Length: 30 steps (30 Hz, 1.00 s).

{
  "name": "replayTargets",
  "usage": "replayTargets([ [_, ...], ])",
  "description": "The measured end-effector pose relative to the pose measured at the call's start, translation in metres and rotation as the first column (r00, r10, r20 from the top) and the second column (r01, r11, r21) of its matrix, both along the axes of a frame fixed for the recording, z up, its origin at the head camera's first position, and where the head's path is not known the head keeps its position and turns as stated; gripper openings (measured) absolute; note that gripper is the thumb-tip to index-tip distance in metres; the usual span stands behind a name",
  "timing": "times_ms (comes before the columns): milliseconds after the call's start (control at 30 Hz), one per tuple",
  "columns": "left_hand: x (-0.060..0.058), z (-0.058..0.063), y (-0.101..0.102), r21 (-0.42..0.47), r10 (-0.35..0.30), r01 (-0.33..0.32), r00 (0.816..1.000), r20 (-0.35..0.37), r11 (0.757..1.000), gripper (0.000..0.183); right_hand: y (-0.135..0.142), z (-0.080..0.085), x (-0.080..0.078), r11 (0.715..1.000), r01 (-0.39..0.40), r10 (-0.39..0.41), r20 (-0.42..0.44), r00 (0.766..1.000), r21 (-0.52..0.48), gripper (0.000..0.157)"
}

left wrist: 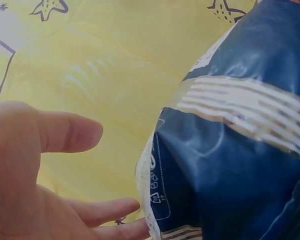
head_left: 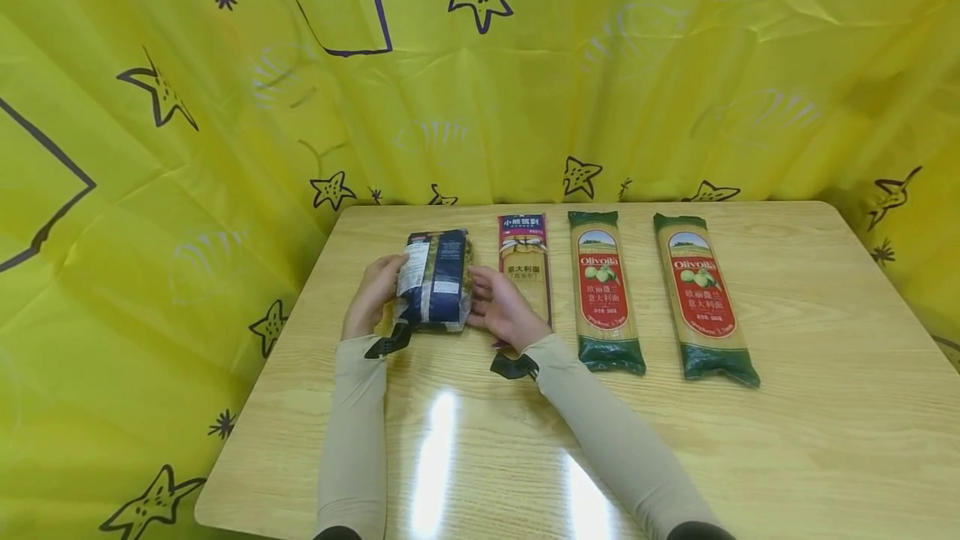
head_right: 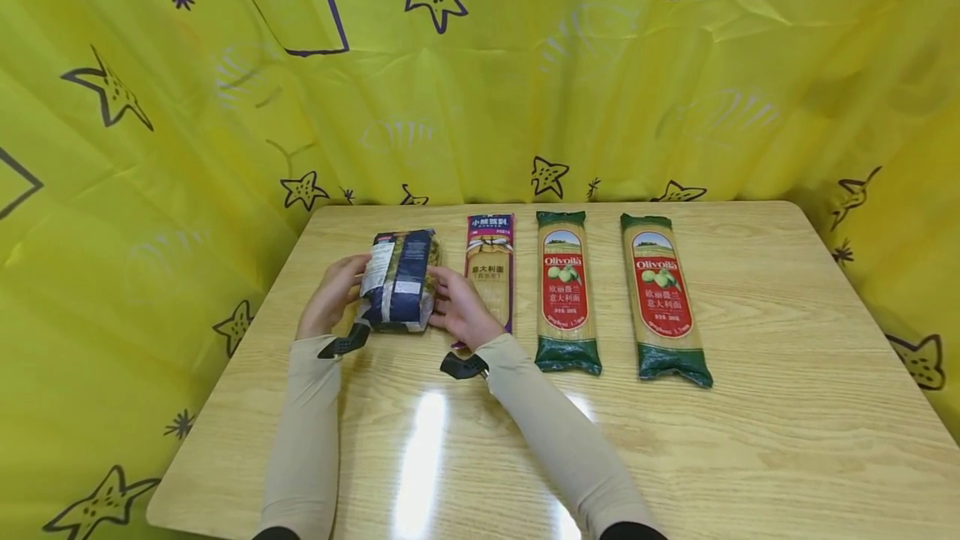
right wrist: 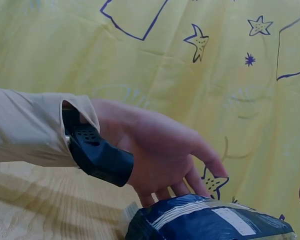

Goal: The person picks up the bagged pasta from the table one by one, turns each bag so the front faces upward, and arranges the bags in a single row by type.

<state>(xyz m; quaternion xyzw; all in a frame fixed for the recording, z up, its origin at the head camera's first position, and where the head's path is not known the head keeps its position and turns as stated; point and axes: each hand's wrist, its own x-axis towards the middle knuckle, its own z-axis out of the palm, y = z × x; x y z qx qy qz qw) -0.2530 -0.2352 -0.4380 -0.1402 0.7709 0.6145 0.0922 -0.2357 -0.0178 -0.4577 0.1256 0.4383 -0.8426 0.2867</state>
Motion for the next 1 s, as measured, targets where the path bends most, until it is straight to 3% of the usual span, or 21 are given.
replayTargets([
  [300, 0.003, 0.005, 0.0, -0.026, -0.063, 0.063, 0.998, 0.003, 0.998, 0.067, 0.003, 0.0, -0.001, 0.998, -0.067, 0.066, -0.065, 0.996, -0.004, 0.071],
  [467, 0.003, 0.006, 0.001, -0.036, -0.104, 0.104, 0.994, 0.015, 0.994, 0.068, 0.004, 0.002, 0.0, 0.998, -0.058, 0.059, -0.075, 0.995, 0.016, 0.062],
  [1000, 0.004, 0.01, 0.006, -0.024, -0.153, 0.153, 0.988, 0.015, 0.988, 0.066, 0.004, 0.015, 0.005, 0.997, -0.042, 0.05, -0.146, 0.988, 0.06, 0.049],
])
